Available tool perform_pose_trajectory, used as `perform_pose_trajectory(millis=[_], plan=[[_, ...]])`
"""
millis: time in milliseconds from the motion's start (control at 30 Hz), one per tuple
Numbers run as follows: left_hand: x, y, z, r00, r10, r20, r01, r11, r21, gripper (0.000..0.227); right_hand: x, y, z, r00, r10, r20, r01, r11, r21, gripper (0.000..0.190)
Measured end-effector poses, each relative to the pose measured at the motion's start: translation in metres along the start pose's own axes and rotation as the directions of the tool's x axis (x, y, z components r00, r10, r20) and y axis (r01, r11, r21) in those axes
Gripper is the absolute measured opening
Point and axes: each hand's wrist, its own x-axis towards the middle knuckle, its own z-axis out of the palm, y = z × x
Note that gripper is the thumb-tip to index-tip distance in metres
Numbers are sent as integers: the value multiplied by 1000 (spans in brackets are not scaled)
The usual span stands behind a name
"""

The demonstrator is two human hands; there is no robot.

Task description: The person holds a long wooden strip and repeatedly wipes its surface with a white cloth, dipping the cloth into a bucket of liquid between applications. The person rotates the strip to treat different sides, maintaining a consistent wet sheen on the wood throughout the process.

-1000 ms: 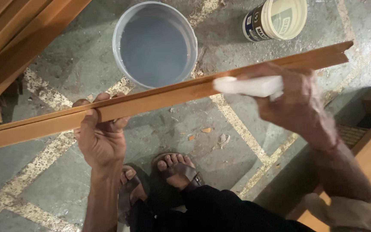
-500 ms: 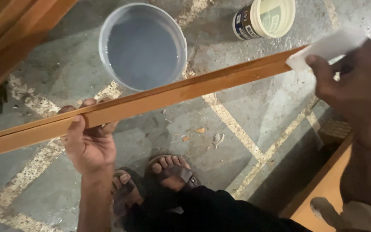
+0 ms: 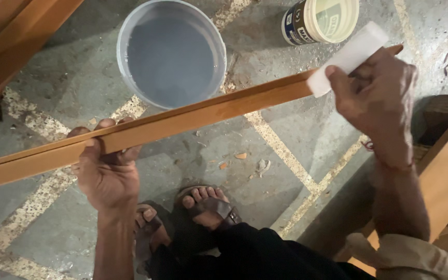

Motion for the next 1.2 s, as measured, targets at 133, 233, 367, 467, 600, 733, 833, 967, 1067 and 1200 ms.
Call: perform_pose_trajectory(millis=[133,233,367,467,600,733,833,967,1067,1200], plan=[[1,-3,2,1000,-4,-30,5,999,41,8,3,-24,19,999,-39,-25,40,999,16,18],[1,-5,3,998,-11,-55,12,1000,23,9,9,-54,32,995,98,-5,-96,983,155,22],[3,-10,3,999,-4,-37,1,998,-69,4,20,-91,43,983,182,0,-177,958,227,20],[4,-15,4,998,10,-54,-12,999,-35,5,24,-109,51,970,243,23,-237,915,325,21],[6,-19,9,998,-1,-66,-1,1000,-31,10,30,-120,60,990,137,35,-141,947,290,22],[7,-24,12,996,-7,-87,4,999,-41,14,35,-133,69,991,130,34,-134,942,309,23],[7,-28,10,995,-22,-102,15,997,-73,15,36,-147,71,975,216,48,-221,938,268,22],[8,-35,5,996,-2,-95,-4,998,-66,9,38,-158,72,955,285,87,-298,913,280,19],[8,-39,7,998,0,-68,-5,997,-75,5,39,-159,77,986,158,50,-166,951,260,22],[4,-45,17,997,8,-79,-12,999,-50,15,39,-154,88,994,-36,104,0,945,326,24]])
